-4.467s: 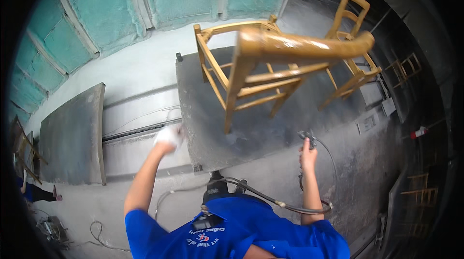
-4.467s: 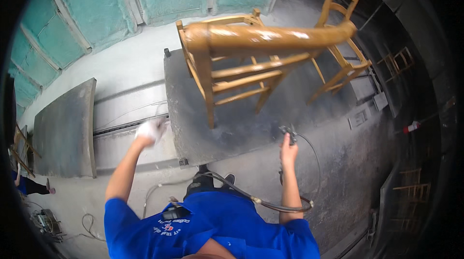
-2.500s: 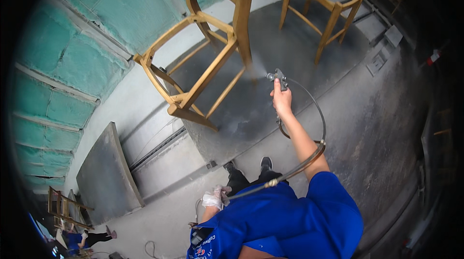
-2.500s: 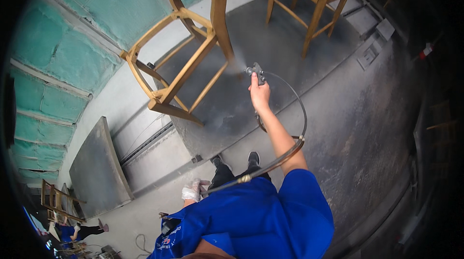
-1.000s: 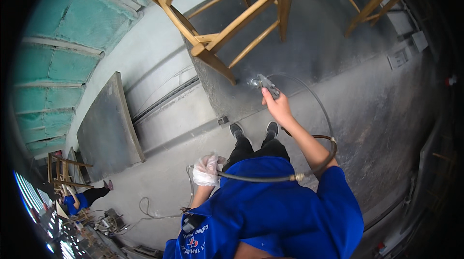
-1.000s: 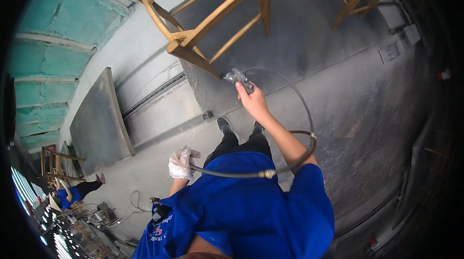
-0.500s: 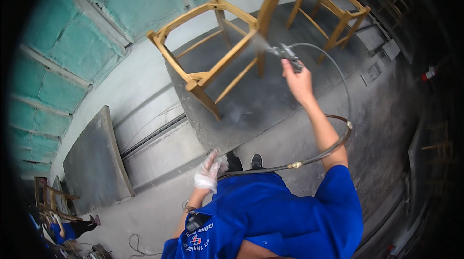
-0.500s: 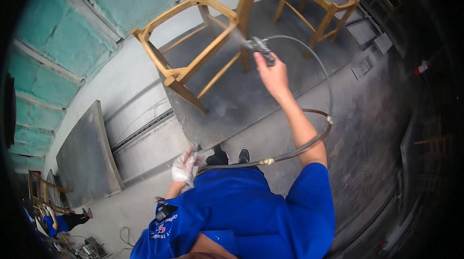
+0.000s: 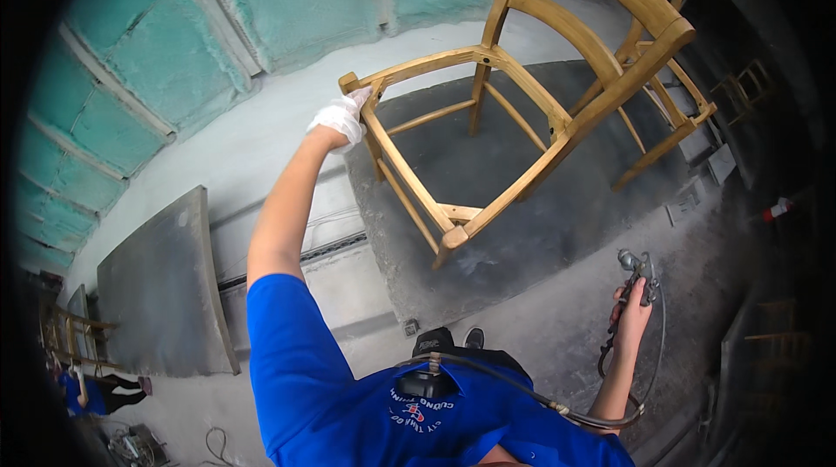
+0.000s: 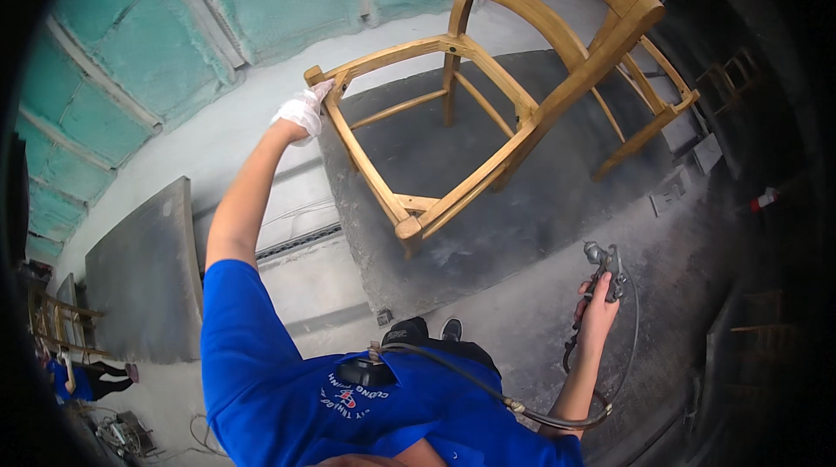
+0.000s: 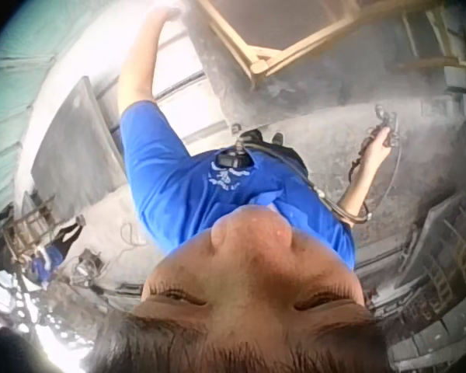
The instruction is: The person uses a spray gun to apply finish to wooden chair frames in a workshop. They move around each chair to cover all sides, then hand the finished chair to a coworker who wipes it down before the next chair is brought forward.
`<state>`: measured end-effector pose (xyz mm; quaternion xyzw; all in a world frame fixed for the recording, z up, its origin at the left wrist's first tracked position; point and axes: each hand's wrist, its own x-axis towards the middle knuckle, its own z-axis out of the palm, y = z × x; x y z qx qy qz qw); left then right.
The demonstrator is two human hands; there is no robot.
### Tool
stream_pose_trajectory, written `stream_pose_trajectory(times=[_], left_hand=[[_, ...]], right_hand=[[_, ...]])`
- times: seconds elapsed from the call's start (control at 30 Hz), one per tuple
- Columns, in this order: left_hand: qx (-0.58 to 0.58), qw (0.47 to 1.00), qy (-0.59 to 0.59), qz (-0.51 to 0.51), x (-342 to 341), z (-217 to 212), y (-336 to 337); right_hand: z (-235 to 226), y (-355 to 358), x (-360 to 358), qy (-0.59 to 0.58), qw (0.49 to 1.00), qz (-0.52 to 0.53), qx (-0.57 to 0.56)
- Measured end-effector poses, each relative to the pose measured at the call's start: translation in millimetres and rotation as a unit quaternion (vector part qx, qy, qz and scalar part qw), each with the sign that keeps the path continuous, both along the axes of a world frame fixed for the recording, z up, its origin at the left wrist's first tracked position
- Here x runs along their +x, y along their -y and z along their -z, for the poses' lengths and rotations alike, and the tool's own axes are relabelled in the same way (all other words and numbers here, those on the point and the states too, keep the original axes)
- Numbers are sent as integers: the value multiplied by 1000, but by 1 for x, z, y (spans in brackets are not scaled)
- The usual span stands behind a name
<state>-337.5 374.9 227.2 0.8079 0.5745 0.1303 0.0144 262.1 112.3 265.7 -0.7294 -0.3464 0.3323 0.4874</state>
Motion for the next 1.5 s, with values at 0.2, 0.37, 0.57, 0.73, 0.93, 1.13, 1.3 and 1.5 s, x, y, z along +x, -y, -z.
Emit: stream_pose_trajectory(times=[0.2,0.37,0.57,0.73,0.93,1.13,1.3,1.5], left_hand=[[-148,986,-70,-13,-3,-13,-26],[-132,985,-108,-33,1,-21,-8],[-39,988,-17,-148,2,17,118],[25,954,92,-283,71,47,236],[-41,881,152,-447,248,18,212],[-55,921,166,-349,335,-6,202],[-161,945,259,-115,335,64,286],[-404,859,249,-190,316,131,422]], right_hand=[[-10,11,-20,40,998,42,-33],[-15,-8,-28,31,999,22,-39],[6,-15,-7,-80,997,16,7],[29,-14,16,-194,980,37,1],[14,-7,19,-281,956,62,46],[-6,-5,10,-315,935,-14,162],[43,-62,26,-252,961,19,108],[174,-99,52,-150,984,43,-83]])
